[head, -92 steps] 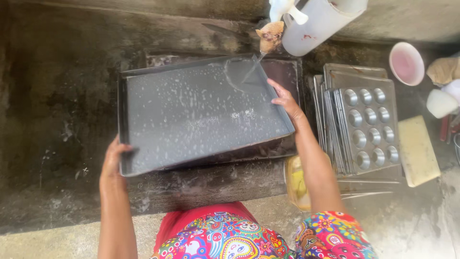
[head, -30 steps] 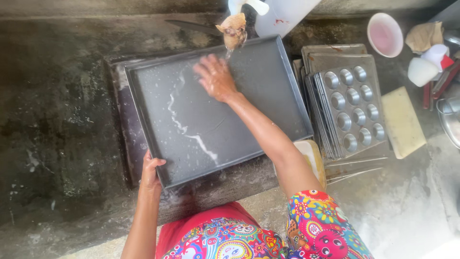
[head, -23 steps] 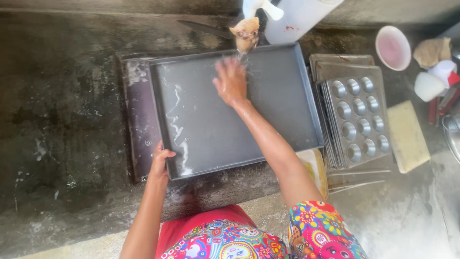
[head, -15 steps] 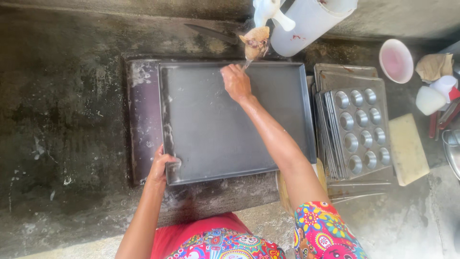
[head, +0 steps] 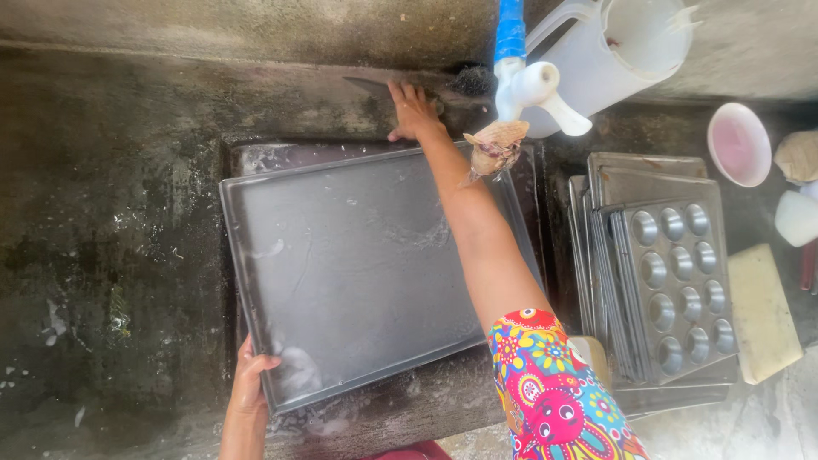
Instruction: The person washes a large metal baking tray in a concrete sink using a scrubber and running water, then rinses it and places it aside. They fill two plastic jugs with water, walk outside to pour it on the ground, return to the sink, and continue washing a stack of trays with a scrubber.
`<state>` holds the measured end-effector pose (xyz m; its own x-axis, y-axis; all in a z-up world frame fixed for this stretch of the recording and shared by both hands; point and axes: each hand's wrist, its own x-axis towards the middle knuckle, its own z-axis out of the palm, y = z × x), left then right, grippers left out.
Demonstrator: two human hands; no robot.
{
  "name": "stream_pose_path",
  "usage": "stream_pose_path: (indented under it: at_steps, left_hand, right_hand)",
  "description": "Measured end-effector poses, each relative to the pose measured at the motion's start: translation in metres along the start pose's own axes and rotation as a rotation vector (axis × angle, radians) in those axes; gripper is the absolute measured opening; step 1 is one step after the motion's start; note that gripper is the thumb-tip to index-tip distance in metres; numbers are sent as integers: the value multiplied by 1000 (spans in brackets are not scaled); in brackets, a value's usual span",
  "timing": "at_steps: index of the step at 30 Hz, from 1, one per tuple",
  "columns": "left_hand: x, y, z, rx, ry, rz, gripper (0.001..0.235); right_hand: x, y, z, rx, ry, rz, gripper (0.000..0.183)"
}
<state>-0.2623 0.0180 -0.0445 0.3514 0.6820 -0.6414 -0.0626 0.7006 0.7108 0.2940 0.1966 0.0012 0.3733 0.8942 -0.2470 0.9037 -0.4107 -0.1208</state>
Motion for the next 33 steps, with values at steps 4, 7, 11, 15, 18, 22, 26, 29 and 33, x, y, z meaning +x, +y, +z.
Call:
stream_pose_path:
  at_steps: [4, 7, 11, 15, 18, 22, 26, 29, 33]
  left_hand:
    - [-2, -15, -24, -104, -45, 20, 55]
    - [1, -19, -28, -128, -74, 21, 58]
    - [1, -29, -28, -132, -85, 25, 64]
    - [-3, -31, -27, -130, -54, 9, 68]
    - [-2, -25, -24, -129, -69, 48, 72]
    - [-5, -12, -15, -154, -39, 86, 75]
    - [1, -8, -5, -240, -49, 164, 75]
    - [3, -3, -4, -244, -28, 168, 73]
    - [3, 2, -3, -234, -21, 160, 69]
  right_hand:
    - [-14, -16, 10, -64, -148, -48, 99]
    - [-8, -16, 18, -165, -156, -92, 87]
    - [2, 6, 50, -154, -9, -234, 66]
    - [12, 31, 53, -5, 174, -226, 11]
    - [-6, 23, 34, -102, 554, -343, 13]
    - [-78, 17, -2, 384, 630, -21, 29]
    - [-183, 38, -20, 479, 249, 404, 19]
    - [-243, 16, -17, 744, 176, 582, 65]
    - [-236, 0, -21, 665, 78, 677, 59]
